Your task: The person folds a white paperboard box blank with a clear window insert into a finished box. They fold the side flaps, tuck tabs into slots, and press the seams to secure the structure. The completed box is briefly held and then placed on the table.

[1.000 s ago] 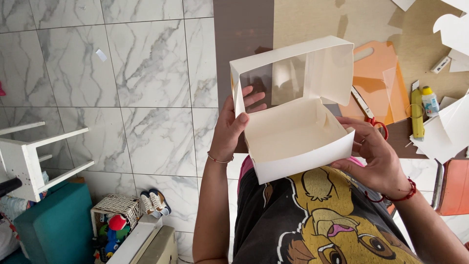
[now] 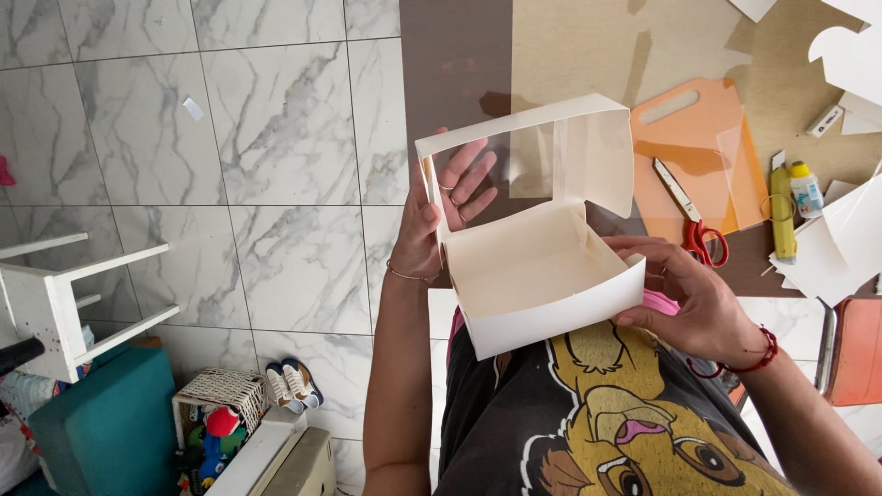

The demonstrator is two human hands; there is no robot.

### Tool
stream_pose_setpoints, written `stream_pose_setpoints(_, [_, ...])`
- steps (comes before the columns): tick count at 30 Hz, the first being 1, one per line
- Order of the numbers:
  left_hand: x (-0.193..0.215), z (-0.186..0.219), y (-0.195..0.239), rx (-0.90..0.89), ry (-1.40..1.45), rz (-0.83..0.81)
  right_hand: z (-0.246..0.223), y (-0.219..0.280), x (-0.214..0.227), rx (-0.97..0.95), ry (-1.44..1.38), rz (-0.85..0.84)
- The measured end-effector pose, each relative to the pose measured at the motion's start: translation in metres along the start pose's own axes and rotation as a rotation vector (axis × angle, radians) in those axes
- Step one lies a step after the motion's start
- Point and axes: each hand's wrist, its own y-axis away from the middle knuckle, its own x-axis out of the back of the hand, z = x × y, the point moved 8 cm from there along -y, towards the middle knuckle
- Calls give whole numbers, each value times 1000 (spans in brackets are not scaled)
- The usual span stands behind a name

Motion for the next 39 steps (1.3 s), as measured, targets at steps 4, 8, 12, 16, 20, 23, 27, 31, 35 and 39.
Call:
stream_pose_setpoints(4, [5,-3,-1,-9,42,11,-3,0,-1,70,-22,-17])
stream_pose_setpoints(8, [3,-3,0,2,48,34,5,1,0,16,-41,-6])
stream_pose_setpoints(12, [1,-3,-1,7,53,43,3,0,1,23,-38,-2])
stream_pose_setpoints(16, [3,-4,-1,-4,66,44,5,0,0,29,-36,-7])
stream_pose_setpoints(20, [9,-4,0,-49,79,80,6,0,-1,22,-48,-20])
stream_pose_setpoints(23, [15,0,0,-112,87,96,8,-1,-2,-10,-36,-18])
stream_pose_setpoints(27, [19,1,2,-148,153,110,6,-2,-3,-14,-38,-17])
stream_pose_setpoints(31, [16,3,3,-122,93,131,11,-1,-4,-65,-52,-15])
stream_pose_setpoints(35, [17,4,5,-130,55,168,13,-1,-5,-83,-58,-22])
stream_pose_setpoints(39, [20,3,6,-148,85,168,12,-2,-6,-88,-49,-27])
